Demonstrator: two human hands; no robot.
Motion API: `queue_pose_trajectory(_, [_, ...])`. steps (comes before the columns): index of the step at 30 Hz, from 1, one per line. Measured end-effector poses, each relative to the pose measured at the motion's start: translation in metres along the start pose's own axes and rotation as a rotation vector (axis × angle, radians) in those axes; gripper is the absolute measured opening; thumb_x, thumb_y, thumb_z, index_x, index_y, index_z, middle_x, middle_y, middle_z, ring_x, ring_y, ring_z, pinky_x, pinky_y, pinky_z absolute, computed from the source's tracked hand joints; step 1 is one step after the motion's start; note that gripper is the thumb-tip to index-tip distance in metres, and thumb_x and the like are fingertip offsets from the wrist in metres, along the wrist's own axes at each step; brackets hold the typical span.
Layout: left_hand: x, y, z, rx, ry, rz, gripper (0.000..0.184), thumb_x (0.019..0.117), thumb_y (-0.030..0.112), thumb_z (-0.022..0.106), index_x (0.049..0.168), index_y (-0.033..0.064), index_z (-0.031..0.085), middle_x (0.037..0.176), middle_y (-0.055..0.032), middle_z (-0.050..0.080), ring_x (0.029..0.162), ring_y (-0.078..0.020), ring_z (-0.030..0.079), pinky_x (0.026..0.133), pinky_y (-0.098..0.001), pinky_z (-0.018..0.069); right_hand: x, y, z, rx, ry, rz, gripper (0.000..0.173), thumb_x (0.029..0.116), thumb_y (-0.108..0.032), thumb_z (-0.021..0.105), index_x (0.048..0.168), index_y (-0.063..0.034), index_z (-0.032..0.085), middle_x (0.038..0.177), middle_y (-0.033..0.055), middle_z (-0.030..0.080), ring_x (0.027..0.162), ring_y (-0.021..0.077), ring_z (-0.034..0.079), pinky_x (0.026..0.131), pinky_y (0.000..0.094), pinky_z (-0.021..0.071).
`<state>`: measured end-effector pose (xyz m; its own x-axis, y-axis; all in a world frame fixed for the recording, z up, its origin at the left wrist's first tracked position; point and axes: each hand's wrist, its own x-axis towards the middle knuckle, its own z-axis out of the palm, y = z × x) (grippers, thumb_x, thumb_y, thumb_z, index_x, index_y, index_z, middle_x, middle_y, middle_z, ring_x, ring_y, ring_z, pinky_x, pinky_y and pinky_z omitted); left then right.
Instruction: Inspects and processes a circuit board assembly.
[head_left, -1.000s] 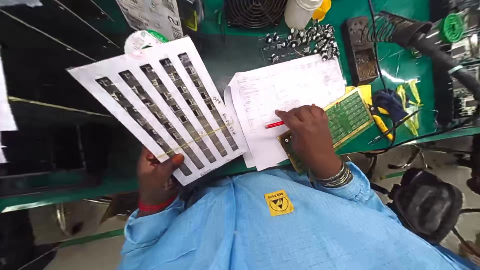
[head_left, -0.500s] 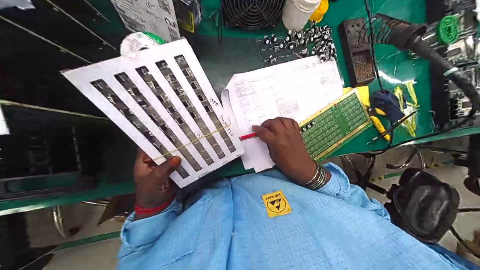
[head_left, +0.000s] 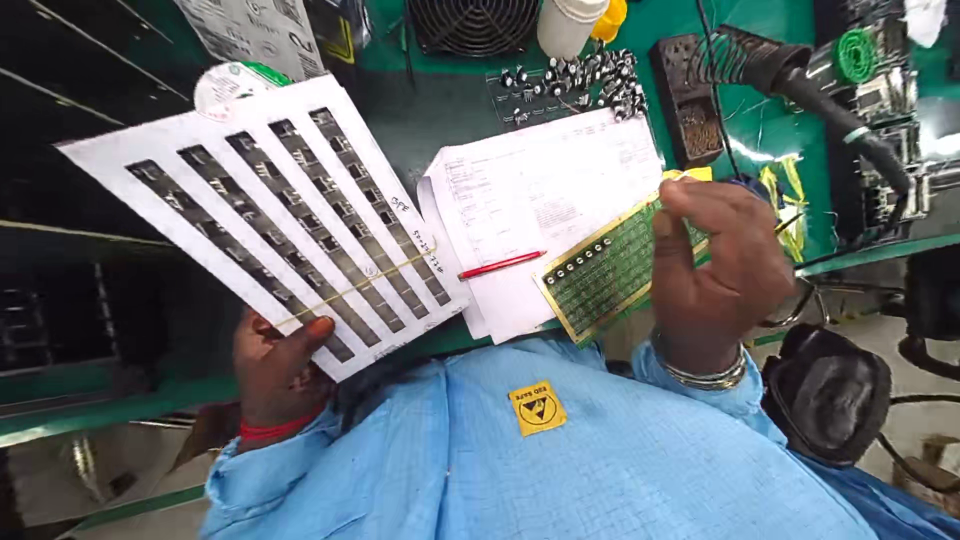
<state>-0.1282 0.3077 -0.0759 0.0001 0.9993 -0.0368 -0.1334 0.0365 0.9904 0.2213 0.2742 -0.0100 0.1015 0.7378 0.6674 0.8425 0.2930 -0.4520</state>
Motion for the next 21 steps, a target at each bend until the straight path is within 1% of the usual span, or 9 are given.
queue_pose_trajectory(2, [0.0,-0.001,0.0,-0.009,-0.007,0.006,0.046,0.0825,0.007,0.072,0.12,0.0149,0.047,0.103,0.0179,0.071,0.098,0.0013,0.069,0.089,-0.0203,0.0578,-0.002,0.009,-0.011,-0.059,0.039,0.016,0.014,0.1005,-0.008,0.063,0.107,0.0009,0.073,0.107,0.0144,0.074,0.11,0.0226,0.068,0.098,0.0365,0.0528])
queue_pose_trajectory(5, [-0.001,0.001,0.002,-0.017,0.034,-0.008,0.04,0.083,-0.001,0.062,0.117,0.0148,0.048,0.099,0.0177,0.071,0.095,0.0024,0.069,0.087,-0.0191,0.0579,-0.013,0.018,-0.017,-0.081,0.035,0.068,0.016,0.0999,-0.008,0.064,0.107,0.0037,0.073,0.107,0.016,0.074,0.108,0.0221,0.069,0.096,0.0336,0.0538])
queue_pose_trajectory(10, [-0.005,-0.006,-0.009,-0.131,0.035,0.042,0.027,0.0902,0.002,0.054,0.111,0.019,0.058,0.097,0.0137,0.075,0.093,0.0009,0.07,0.086,-0.0207,0.058,-0.028,0.029,-0.022,-0.087,0.023,0.141,0.019,0.1007,-0.009,0.063,0.11,0.0052,0.072,0.107,0.0167,0.073,0.101,0.0174,0.071,0.091,0.0305,0.0572])
queue_pose_trajectory(14, [-0.009,-0.009,-0.011,-0.152,0.039,0.071,0.027,0.0886,0.002,0.056,0.11,0.0188,0.059,0.097,0.0126,0.075,0.094,0.0002,0.07,0.087,-0.0208,0.0576,-0.032,0.037,-0.027,-0.127,-0.018,0.222,0.023,0.1023,-0.013,0.062,0.113,0.0049,0.071,0.11,0.0174,0.073,0.099,0.0161,0.07,0.089,0.0295,0.057])
queue_pose_trajectory(15, [-0.011,-0.008,-0.012,-0.147,0.047,0.076,0.027,0.0883,0.004,0.059,0.11,0.0193,0.06,0.097,0.0129,0.075,0.094,0.0008,0.07,0.087,-0.0204,0.0574,-0.033,0.04,-0.028,-0.143,-0.059,0.258,0.025,0.1028,-0.015,0.061,0.116,0.0046,0.07,0.113,0.0183,0.072,0.1,0.0174,0.07,0.089,0.0307,0.0571])
queue_pose_trajectory(17, [-0.014,-0.007,-0.015,-0.102,0.063,0.068,0.026,0.087,0.004,0.058,0.106,0.0215,0.061,0.095,0.0152,0.074,0.093,0.0037,0.069,0.086,-0.0179,0.0563,-0.036,0.048,-0.032,-0.179,-0.171,0.368,0.033,0.1039,-0.022,0.059,0.125,0.002,0.067,0.122,0.0194,0.07,0.11,0.0226,0.069,0.093,0.0365,0.0572])
queue_pose_trajectory(18, [-0.016,-0.008,-0.02,-0.106,0.045,0.068,0.025,0.0868,0.006,0.062,0.105,0.0224,0.065,0.096,0.0147,0.075,0.093,0.0036,0.069,0.086,-0.0178,0.0559,-0.037,0.052,-0.034,-0.198,-0.226,0.427,0.037,0.1036,-0.026,0.059,0.129,0.0002,0.065,0.125,0.0199,0.068,0.114,0.0256,0.067,0.095,0.0401,0.0561])
queue_pose_trajectory(20, [-0.019,-0.006,-0.02,-0.089,0.047,0.068,0.026,0.0851,0.006,0.06,0.1,0.0248,0.069,0.093,0.0153,0.075,0.09,0.0054,0.068,0.083,-0.0163,0.0555,-0.038,0.06,-0.035,-0.232,-0.339,0.549,0.045,0.1019,-0.031,0.061,0.136,-0.0014,0.062,0.131,0.0225,0.064,0.121,0.0346,0.062,0.098,0.0518,0.0513])
queue_pose_trajectory(21, [-0.021,-0.003,-0.018,-0.095,0.028,0.071,0.026,0.0852,0.006,0.06,0.1,0.0252,0.07,0.094,0.0152,0.075,0.091,0.0055,0.068,0.084,-0.0165,0.0554,-0.038,0.065,-0.035,-0.247,-0.376,0.591,0.047,0.1007,-0.032,0.062,0.137,-0.0018,0.061,0.132,0.0236,0.064,0.122,0.0387,0.061,0.099,0.0575,0.0487])
